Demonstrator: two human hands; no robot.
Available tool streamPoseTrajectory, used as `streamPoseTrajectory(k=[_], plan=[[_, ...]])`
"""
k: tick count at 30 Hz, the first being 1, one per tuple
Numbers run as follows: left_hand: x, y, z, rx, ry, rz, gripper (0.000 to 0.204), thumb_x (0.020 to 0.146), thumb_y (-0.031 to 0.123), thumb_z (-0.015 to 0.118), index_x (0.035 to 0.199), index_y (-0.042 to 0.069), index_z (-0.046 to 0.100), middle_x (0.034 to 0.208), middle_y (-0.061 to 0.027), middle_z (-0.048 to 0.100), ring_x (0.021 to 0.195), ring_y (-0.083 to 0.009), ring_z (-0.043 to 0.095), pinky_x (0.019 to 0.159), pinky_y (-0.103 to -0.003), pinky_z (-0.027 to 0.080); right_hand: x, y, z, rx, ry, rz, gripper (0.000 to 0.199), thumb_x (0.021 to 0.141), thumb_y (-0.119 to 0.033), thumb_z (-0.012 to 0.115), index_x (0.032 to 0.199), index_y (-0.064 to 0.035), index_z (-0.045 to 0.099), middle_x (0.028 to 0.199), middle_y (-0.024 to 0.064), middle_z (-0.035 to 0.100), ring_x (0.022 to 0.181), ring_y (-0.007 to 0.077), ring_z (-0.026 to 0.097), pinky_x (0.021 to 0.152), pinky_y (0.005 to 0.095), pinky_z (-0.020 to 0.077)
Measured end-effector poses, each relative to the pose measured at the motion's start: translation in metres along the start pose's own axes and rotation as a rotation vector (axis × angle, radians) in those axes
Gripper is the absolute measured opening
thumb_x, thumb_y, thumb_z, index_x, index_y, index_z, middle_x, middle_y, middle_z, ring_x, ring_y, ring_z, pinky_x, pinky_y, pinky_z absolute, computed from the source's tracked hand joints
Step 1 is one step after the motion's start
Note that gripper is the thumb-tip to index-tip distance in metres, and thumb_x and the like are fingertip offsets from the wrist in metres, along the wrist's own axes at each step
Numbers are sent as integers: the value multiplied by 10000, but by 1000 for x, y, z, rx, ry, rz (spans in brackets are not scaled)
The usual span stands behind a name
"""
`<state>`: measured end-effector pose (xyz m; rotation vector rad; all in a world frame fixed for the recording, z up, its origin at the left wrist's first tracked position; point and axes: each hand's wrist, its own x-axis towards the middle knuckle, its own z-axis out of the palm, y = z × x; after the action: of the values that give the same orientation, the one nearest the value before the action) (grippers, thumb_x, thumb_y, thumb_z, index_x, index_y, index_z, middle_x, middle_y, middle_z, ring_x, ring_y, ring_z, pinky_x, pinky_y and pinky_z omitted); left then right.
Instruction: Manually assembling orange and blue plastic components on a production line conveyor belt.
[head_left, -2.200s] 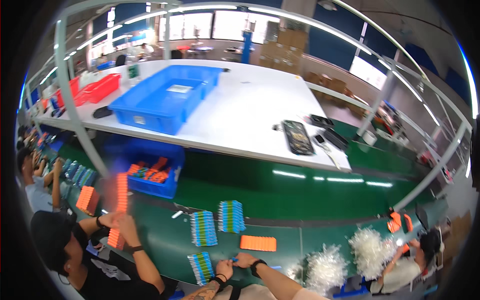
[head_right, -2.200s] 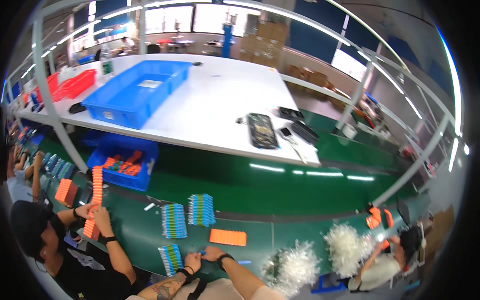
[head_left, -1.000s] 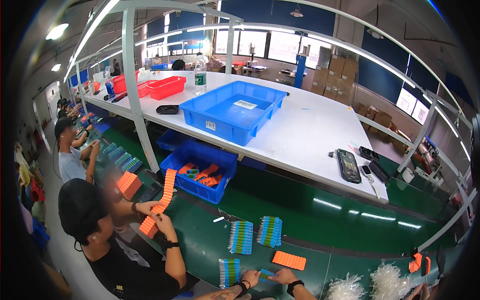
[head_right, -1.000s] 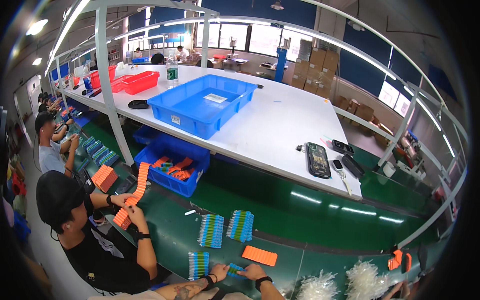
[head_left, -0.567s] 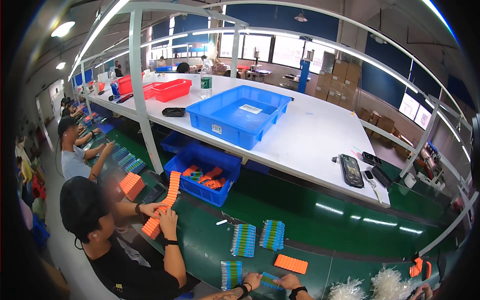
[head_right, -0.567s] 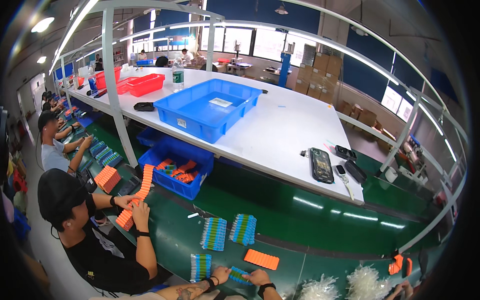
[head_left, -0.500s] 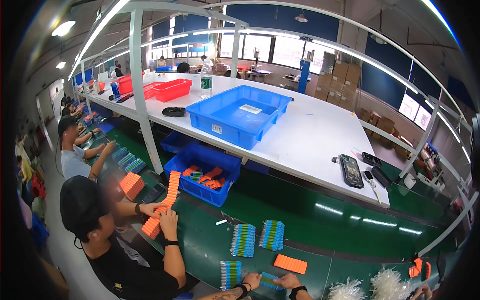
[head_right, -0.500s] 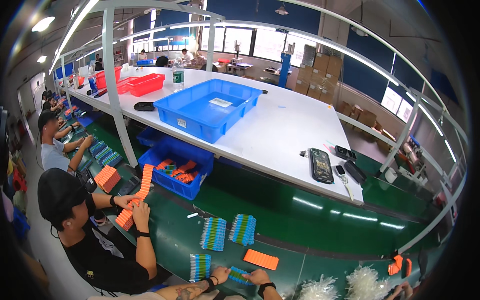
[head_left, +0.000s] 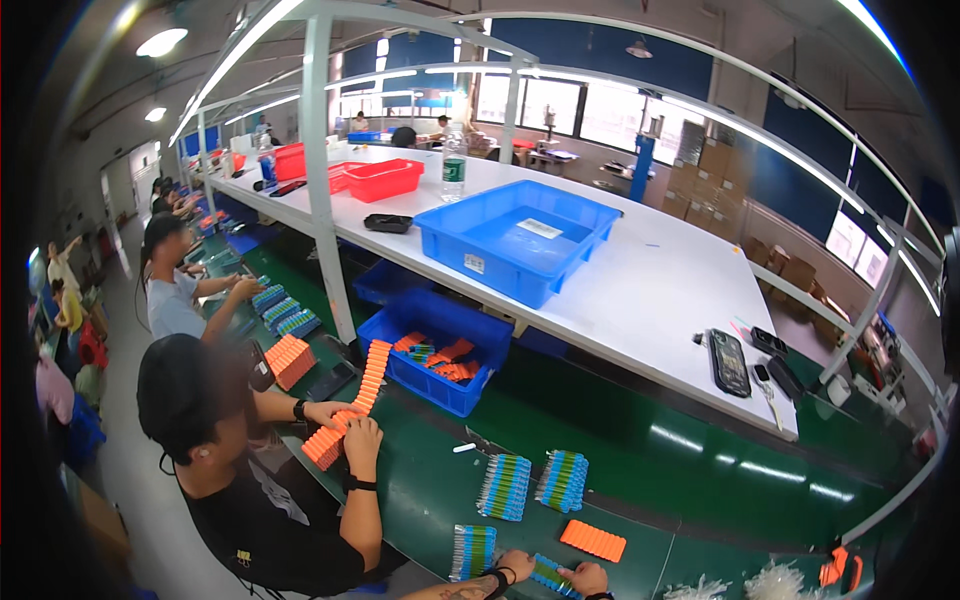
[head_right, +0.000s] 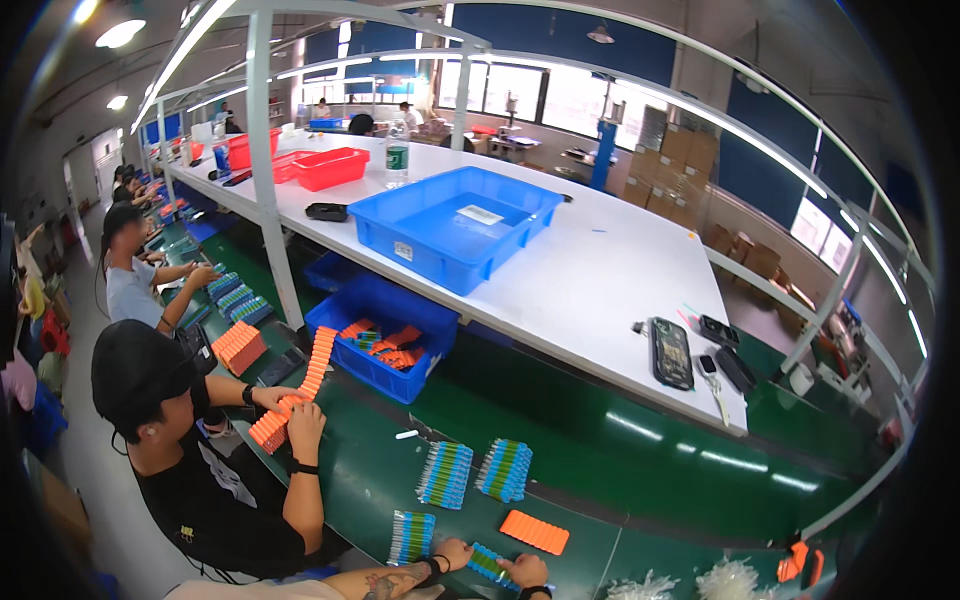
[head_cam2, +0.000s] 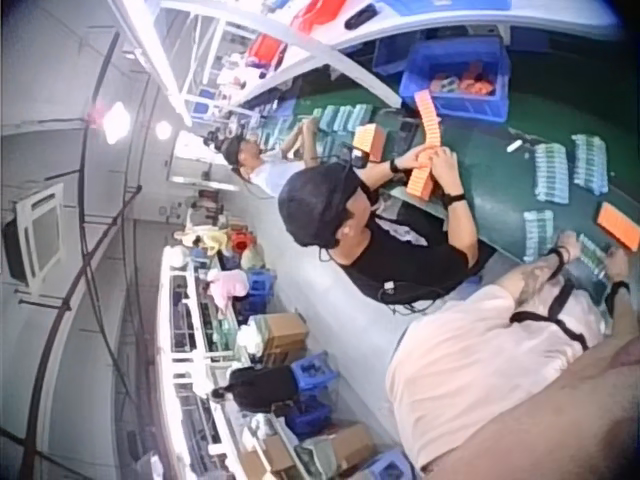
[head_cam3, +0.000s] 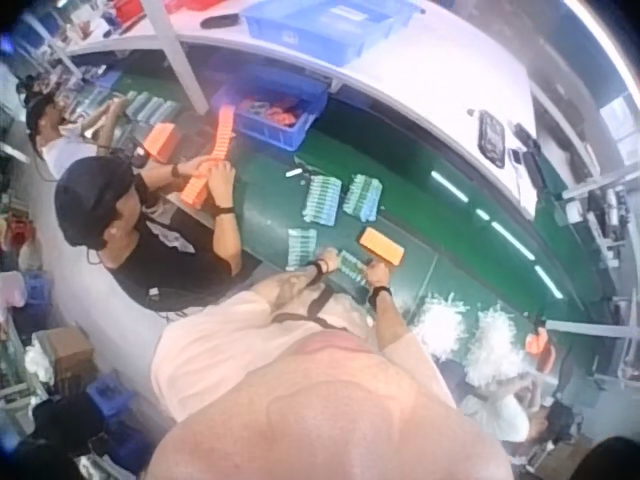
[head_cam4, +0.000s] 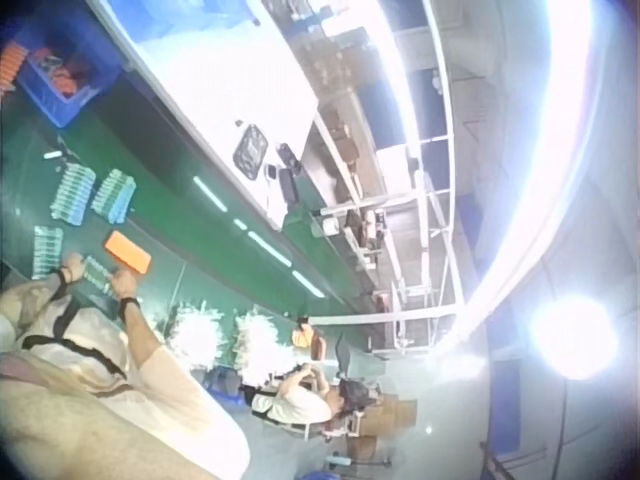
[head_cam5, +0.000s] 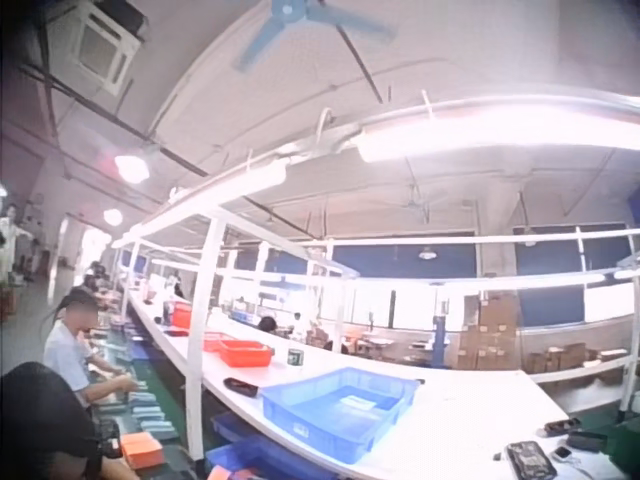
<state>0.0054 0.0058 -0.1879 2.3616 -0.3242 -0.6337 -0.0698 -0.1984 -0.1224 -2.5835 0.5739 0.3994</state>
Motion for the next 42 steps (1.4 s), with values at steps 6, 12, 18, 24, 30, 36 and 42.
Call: streamPoseTrajectory(k=[6, 12, 18, 24, 30, 36, 42], plan=[[-16, 6, -4, -63, -60, -184, 405, 854, 347, 525, 1030, 24, 694, 984, -248, 674, 946, -420, 640, 891, -474, 502, -25, -24, -8, -9, 80, -187, 379, 782, -368, 731, 993, -77, 611, 1042, 217, 641, 844, 450, 639, 741, 498, 518], [-43, 31, -26, -106, -10, -17, 654, 830, 250, 641, 1426, 171, 385, 1338, -212, 491, 1136, -422, 555, 944, -481, 483, -67, -19, -15, -179, 197, -488, 501, 762, -343, 720, 1161, -69, 591, 1203, 233, 566, 1064, 455, 553, 928, 517, 456], [-65, 53, -50, 337, -169, 216, 681, 854, 272, 667, 1460, 193, 367, 1479, -210, 268, 1227, -442, 474, 946, -518, 479, -37, 4, -3, -209, 152, -525, 536, 805, -344, 678, 1266, -95, 566, 1274, 180, 546, 1165, 408, 497, 996, 528, 395], [-36, 25, -34, 541, 210, 547, 307, 857, 188, 547, 1141, 110, 633, 1110, -76, 633, 1122, -296, 551, 852, -465, 496, -51, -6, -16, -222, 251, -625, 466, 824, -258, 661, 1262, -121, 581, 1249, 156, 570, 1178, 385, 492, 1015, 511, 384], [-23, 16, -22, 796, 186, 785, 212, 831, 192, 545, 919, 67, 693, 903, -63, 670, 929, -243, 623, 809, -381, 441, -51, -1, -27, -296, 130, -509, 301, 831, -181, 624, 1121, -99, 644, 1039, 158, 649, 893, 369, 635, 756, 470, 528], [-64, 38, -52, 736, -62, 719, 203, 860, 205, 538, 923, 53, 657, 814, -86, 680, 850, -259, 659, 799, -398, 455, -79, 7, -30, -231, 47, -487, 261, 876, -249, 572, 1063, -92, 665, 949, 183, 653, 789, 396, 638, 723, 510, 522], [-105, 65, -89, 551, -238, 615, 215, 889, 290, 586, 827, 126, 708, 784, -125, 692, 814, -326, 686, 783, -481, 500, -108, 4, -58, -173, -193, -385, 301, 881, -235, 568, 1124, -68, 630, 1030, 215, 639, 869, 455, 613, 763, 524, 505]])
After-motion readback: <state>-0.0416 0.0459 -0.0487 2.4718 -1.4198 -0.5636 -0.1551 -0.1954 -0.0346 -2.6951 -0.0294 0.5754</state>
